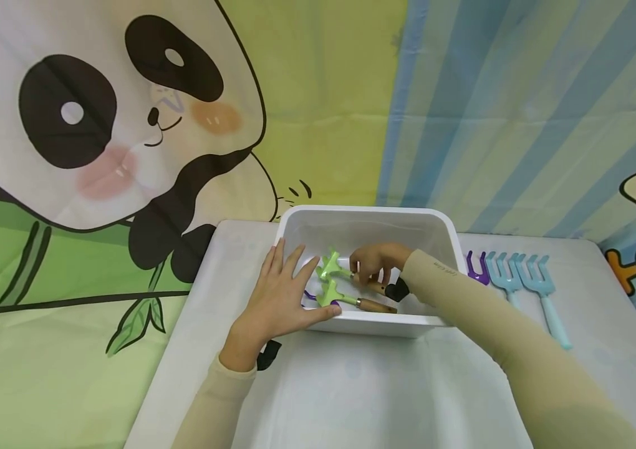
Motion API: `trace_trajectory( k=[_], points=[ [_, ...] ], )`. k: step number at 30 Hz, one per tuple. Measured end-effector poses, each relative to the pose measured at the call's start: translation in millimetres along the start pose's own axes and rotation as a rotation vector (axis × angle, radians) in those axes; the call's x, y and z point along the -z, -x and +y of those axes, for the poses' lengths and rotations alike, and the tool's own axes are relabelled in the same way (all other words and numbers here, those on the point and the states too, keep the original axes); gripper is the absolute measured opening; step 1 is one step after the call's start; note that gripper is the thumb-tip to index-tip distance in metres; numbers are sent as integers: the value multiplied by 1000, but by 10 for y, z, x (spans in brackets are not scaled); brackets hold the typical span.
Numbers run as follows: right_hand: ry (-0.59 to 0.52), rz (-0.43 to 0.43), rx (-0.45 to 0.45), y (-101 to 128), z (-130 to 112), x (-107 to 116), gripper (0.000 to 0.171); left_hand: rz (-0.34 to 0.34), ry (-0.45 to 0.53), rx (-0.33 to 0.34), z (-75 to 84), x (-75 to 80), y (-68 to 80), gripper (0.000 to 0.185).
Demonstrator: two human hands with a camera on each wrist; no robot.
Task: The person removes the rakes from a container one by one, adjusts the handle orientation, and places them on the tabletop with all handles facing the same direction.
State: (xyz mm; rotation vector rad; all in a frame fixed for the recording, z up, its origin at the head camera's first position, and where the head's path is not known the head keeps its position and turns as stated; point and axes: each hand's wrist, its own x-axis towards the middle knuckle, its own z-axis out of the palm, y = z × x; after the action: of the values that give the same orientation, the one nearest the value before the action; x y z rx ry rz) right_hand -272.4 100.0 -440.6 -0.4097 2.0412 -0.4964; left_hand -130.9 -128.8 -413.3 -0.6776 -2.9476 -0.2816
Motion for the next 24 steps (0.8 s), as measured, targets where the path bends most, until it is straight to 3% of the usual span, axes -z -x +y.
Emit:
trace_trajectory(
  k=[6,13,24],
  points=[
    [-53,-11,11,157,-30,41,35,8,-10,-5,0,9,7,104],
    [-67,34,53,363,-54,86,37,2,2,8,8,12,15,103],
    [-153,52,197,866,-20,184,39,5,8,-2,4,1,8,104]
  ],
)
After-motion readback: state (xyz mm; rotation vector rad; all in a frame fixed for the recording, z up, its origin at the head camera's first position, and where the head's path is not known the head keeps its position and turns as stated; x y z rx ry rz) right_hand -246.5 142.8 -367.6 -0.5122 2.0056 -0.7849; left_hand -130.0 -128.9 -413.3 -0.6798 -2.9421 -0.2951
